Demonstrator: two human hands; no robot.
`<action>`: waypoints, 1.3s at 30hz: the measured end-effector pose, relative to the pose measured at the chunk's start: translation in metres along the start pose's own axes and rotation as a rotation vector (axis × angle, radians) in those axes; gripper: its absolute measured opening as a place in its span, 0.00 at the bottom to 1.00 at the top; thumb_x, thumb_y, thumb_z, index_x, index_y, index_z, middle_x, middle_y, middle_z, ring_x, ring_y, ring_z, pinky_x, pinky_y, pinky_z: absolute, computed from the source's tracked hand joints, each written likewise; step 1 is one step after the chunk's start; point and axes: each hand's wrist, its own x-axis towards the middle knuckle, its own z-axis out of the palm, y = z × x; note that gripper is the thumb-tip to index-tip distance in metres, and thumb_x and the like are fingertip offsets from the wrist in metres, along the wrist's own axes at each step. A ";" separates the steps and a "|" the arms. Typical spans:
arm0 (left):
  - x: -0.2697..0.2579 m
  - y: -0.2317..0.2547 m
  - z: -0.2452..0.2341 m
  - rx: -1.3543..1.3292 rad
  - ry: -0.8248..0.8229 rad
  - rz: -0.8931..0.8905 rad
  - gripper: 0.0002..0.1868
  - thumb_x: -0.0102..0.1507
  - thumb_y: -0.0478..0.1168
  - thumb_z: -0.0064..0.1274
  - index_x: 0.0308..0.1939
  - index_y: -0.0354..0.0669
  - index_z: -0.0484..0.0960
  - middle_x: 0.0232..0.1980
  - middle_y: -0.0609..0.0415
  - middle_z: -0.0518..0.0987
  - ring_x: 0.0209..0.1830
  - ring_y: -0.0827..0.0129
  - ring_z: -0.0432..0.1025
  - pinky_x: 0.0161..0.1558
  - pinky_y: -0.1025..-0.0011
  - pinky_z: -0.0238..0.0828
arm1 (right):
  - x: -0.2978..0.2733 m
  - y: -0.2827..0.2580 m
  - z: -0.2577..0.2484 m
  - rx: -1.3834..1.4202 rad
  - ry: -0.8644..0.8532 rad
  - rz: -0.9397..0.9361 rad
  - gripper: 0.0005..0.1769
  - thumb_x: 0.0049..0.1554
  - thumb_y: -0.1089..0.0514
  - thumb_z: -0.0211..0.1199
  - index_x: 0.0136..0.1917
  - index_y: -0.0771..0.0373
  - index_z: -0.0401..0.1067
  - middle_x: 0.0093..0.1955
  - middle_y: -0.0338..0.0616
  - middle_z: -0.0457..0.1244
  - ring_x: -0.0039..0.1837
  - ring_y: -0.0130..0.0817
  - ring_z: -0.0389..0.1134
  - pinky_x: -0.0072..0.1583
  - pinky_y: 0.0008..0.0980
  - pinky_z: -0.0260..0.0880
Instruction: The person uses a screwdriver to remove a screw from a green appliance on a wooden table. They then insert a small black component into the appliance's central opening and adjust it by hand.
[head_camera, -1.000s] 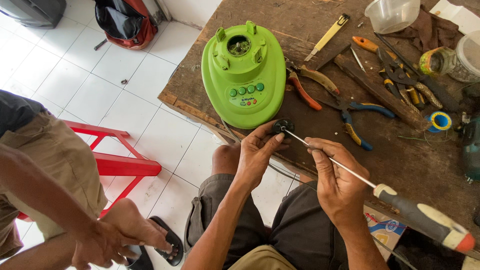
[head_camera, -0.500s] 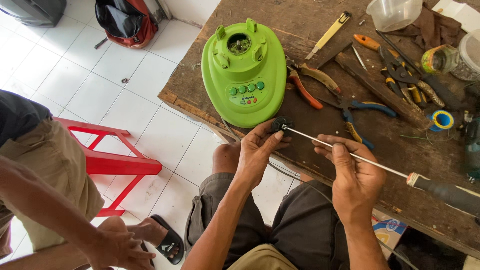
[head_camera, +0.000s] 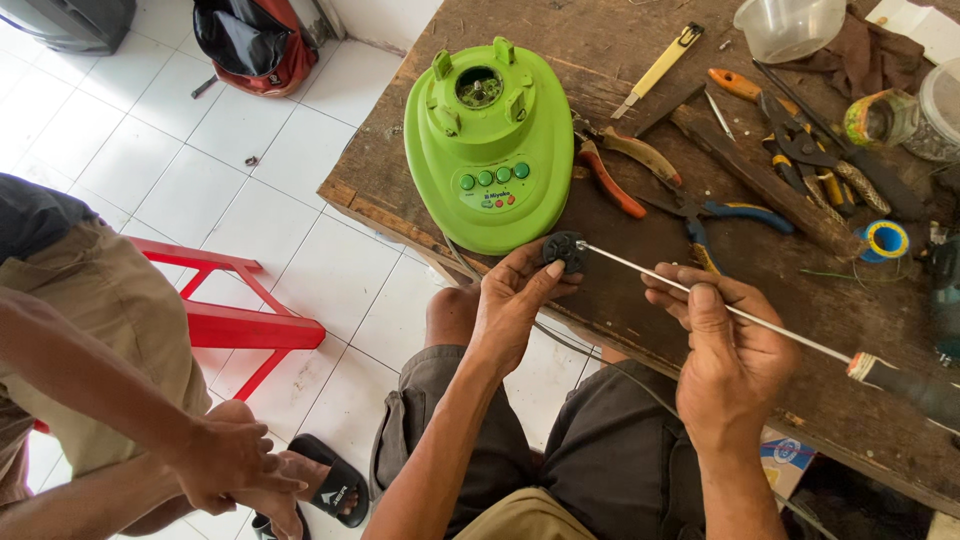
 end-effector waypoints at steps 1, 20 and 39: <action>0.000 0.001 0.000 0.000 0.000 -0.001 0.25 0.70 0.39 0.61 0.69 0.30 0.81 0.61 0.42 0.86 0.51 0.57 0.84 0.57 0.62 0.87 | 0.000 0.002 0.000 -0.001 0.000 0.000 0.14 0.75 0.62 0.53 0.62 0.79 0.70 0.62 0.67 0.70 0.62 0.59 0.79 0.65 0.47 0.87; -0.003 0.011 0.029 0.079 -0.032 -0.103 0.23 0.74 0.43 0.55 0.73 0.40 0.80 0.50 0.50 0.79 0.39 0.68 0.80 0.43 0.71 0.84 | 0.009 0.005 -0.008 0.215 0.062 0.147 0.12 0.73 0.57 0.58 0.59 0.70 0.72 0.61 0.64 0.72 0.60 0.55 0.80 0.64 0.40 0.86; -0.001 0.004 0.013 -0.206 0.005 -0.122 0.15 0.77 0.49 0.56 0.57 0.41 0.85 0.42 0.57 0.79 0.30 0.78 0.72 0.26 0.84 0.65 | 0.056 0.047 -0.019 -1.159 -0.261 0.115 0.18 0.72 0.41 0.63 0.68 0.49 0.80 0.43 0.58 0.75 0.49 0.67 0.78 0.54 0.66 0.79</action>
